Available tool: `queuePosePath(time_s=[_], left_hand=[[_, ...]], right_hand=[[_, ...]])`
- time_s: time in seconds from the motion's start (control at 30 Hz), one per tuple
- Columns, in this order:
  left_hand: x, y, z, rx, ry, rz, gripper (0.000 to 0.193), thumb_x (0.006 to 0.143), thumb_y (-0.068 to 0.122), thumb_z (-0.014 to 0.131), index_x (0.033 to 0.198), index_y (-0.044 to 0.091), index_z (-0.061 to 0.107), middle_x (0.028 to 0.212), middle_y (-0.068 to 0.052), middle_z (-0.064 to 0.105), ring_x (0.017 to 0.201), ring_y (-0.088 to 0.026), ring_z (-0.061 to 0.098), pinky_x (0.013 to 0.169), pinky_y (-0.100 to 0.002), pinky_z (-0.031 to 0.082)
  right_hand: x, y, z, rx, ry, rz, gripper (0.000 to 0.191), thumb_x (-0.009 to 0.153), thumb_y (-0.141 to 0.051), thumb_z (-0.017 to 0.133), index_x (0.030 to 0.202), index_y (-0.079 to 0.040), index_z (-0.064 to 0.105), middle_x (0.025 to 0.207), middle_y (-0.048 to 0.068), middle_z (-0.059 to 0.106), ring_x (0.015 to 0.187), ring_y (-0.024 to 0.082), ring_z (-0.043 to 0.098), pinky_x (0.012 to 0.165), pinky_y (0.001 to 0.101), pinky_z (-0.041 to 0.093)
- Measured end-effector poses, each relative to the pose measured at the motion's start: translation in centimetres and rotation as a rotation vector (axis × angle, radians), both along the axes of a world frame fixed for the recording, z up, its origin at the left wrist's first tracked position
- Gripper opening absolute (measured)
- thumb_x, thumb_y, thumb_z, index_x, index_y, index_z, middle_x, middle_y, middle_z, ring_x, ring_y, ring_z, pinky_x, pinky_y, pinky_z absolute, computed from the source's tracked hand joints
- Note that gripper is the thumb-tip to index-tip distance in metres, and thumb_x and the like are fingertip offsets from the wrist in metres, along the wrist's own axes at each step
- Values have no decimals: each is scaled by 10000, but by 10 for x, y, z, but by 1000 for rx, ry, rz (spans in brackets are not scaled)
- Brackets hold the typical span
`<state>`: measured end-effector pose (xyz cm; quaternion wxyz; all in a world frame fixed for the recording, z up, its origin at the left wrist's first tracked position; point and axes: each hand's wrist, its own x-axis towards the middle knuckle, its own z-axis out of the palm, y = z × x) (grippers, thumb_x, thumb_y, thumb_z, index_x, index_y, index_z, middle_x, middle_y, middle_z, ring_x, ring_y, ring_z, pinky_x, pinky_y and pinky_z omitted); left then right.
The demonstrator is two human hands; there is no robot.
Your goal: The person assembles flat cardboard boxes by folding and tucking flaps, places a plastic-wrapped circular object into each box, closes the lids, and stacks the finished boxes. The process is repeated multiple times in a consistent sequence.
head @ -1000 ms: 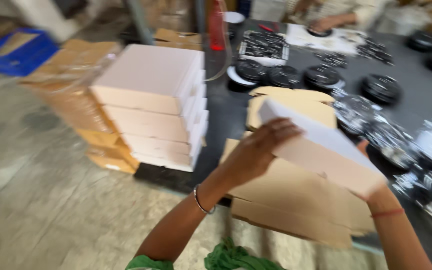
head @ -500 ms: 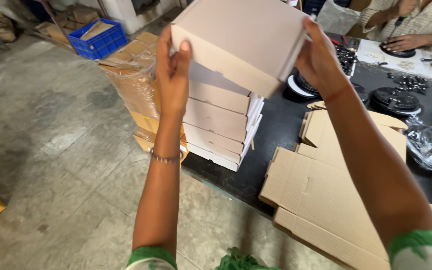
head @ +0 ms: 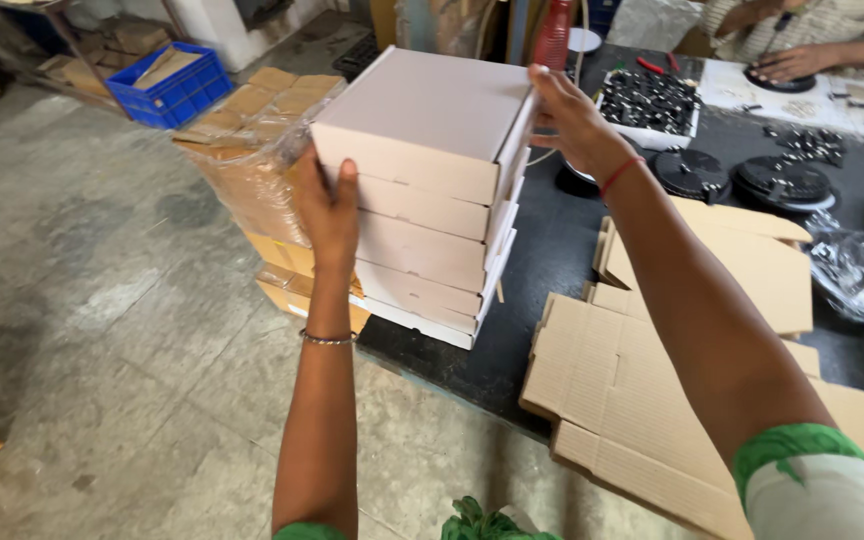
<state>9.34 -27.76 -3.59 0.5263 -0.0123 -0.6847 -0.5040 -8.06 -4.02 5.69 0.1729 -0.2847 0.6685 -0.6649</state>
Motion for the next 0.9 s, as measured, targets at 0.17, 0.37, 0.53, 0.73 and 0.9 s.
queuePosePath(time_s=[0.17, 0.37, 0.53, 0.73, 0.9], left_hand=[[-1, -11, -3, -120, -54, 99, 568, 1105, 305, 665, 1520, -2, 429, 1454, -154, 565, 1339, -260, 538, 1169, -383, 411], [73, 56, -51, -310, -25, 363, 372, 1236, 221, 617, 1472, -7, 441, 1454, -172, 511, 1312, -298, 537, 1134, -411, 443], [114, 191, -144, -131, -544, -184, 518, 1054, 332, 557, 1451, 1, 519, 1464, -189, 550, 1393, -325, 505, 1177, -454, 364], [126, 257, -183, -230, -729, -208, 683, 1037, 377, 550, 1523, -73, 385, 1605, -263, 374, 1483, -411, 362, 1200, -472, 286], [124, 258, -174, -115, -844, -221, 693, 1056, 392, 524, 1541, -78, 371, 1672, -252, 270, 1531, -423, 271, 1211, -490, 222]], right_hand=[[-6, 11, -6, -44, 21, 103, 842, 889, -712, 582, 1536, -221, 359, 1532, 114, 407, 1372, 337, 474, 1130, 594, 393], [-6, 105, -60, 100, 329, -139, 746, 1024, -623, 469, 1568, -116, 412, 1531, 126, 485, 1436, 321, 441, 1167, 443, 363], [79, 283, -164, 554, 564, -481, 589, 1068, -445, 530, 1454, -1, 510, 1456, 218, 563, 1381, 328, 522, 1138, 407, 395], [246, 434, -276, 910, 295, -1078, 780, 1069, -488, 525, 1514, 132, 361, 1564, 349, 391, 1482, 438, 358, 1210, 436, 277], [309, 430, -308, 702, 47, -1034, 843, 1015, -525, 522, 1544, 95, 308, 1594, 298, 334, 1503, 400, 318, 1192, 420, 259]])
